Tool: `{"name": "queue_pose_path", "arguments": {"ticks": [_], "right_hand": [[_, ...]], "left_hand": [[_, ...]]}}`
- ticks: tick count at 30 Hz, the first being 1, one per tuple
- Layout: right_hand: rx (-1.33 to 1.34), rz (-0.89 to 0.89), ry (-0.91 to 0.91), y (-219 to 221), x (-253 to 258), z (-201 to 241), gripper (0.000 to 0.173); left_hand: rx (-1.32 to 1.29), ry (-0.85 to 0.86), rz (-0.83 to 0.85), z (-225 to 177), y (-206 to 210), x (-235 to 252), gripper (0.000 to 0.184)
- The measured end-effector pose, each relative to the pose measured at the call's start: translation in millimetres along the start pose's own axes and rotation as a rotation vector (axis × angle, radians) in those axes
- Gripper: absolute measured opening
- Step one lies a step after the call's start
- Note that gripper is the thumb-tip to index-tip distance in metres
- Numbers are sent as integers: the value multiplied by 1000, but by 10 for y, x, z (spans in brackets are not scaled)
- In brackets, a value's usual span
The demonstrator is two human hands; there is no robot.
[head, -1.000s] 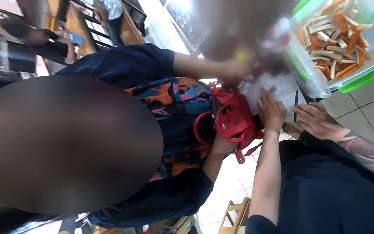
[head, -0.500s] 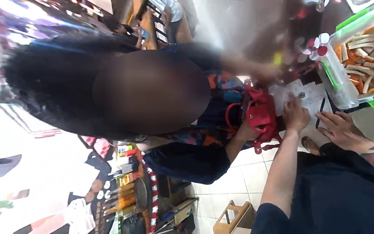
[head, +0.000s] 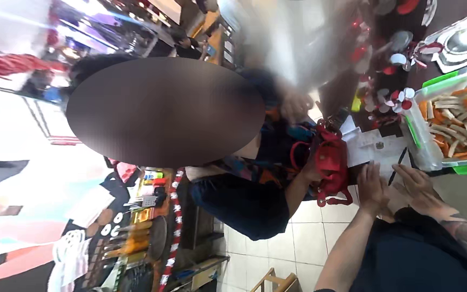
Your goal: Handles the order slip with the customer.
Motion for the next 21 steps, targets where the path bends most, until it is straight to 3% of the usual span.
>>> {"name": "queue_pose_path", "arguments": {"ticks": [4, 7, 10, 14, 18, 21], "right_hand": [[16, 13, -8, 74, 275, -51, 56], [-48, 79, 52, 86, 439, -16, 59], [-91, 94, 94, 117, 511, -21, 60], [-132, 94, 122, 105, 555, -9, 61], [-172, 152, 178, 98, 462, 30, 71], [-201, 157, 183, 138, 419, -12, 76]], "left_hand": [[-18, 130, 110, -22, 45, -189, 50], [-2, 119, 209, -69, 38, -191, 51], [5, 122, 201, -44, 119, -235, 53], [29, 167, 189, -2, 108, -208, 55], [59, 163, 326, -32, 41, -238, 57], [43, 180, 329, 11, 138, -260, 58]]}}
Point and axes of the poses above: each hand's wrist, its own x-axis towards the middle knuckle, its own y-axis out of the palm, z = x × y, the point moved 1 cm from there along x, towards the middle knuckle, and after that the axes turned 12 degrees about x, right-handed, at the moved point
